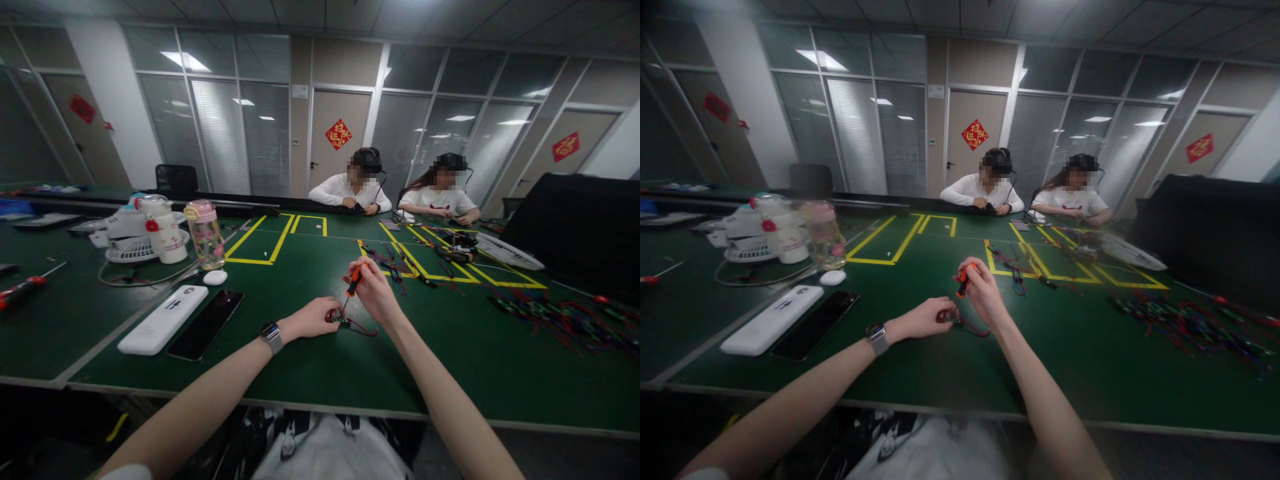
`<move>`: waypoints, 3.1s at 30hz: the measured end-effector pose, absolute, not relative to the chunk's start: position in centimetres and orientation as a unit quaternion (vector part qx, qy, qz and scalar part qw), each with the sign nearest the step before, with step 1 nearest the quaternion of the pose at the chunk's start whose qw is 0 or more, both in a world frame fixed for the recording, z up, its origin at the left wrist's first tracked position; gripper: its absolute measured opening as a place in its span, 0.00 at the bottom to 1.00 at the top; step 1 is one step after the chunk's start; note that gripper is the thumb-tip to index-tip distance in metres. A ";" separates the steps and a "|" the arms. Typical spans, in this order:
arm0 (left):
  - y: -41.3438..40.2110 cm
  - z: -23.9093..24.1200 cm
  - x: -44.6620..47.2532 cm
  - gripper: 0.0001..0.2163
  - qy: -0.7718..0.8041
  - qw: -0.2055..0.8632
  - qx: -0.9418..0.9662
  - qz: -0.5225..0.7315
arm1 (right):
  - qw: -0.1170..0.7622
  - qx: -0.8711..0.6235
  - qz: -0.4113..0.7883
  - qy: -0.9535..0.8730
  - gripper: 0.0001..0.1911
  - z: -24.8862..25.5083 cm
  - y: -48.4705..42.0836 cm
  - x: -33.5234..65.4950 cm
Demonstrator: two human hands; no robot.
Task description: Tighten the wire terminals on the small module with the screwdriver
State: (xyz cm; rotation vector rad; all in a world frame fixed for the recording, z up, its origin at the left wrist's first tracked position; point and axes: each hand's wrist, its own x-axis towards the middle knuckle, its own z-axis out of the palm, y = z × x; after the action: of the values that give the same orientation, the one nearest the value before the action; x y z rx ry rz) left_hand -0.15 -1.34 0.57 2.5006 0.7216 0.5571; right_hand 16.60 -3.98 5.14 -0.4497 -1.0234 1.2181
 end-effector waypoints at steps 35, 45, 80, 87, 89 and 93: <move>-1.6 0.9 -0.1 0.04 0.271 0.238 0.912 0.197 | 0.666 -0.220 0.547 -0.456 0.15 5.1 -4.0 16.5; -1.5 0.8 -0.2 0.05 0.270 0.234 0.914 0.194 | 0.680 -0.222 0.536 -0.449 0.12 4.9 -3.9 16.6; -1.5 -0.7 -0.1 0.07 0.278 0.209 0.910 0.225 | 0.695 -0.219 0.522 -0.444 0.12 5.2 -3.9 16.5; -1.6 -0.9 0.0 0.09 0.293 0.198 0.908 0.224 | 0.678 -0.216 0.527 -0.464 0.14 5.1 -3.7 16.7; -1.6 -0.8 0.1 0.08 0.304 0.207 0.902 0.225 | 0.665 -0.217 0.537 -0.472 0.17 5.1 -3.8 16.7; -1.4 -0.3 0.3 0.08 0.322 0.240 0.889 0.218 | 0.660 -0.218 0.537 -0.478 0.20 5.2 -4.0 16.6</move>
State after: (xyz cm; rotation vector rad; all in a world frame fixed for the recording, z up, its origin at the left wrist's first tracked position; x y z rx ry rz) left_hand 0.30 -1.41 -0.25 2.4336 0.8816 0.5964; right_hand 16.56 -4.01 5.19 -0.4940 -1.0814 1.2144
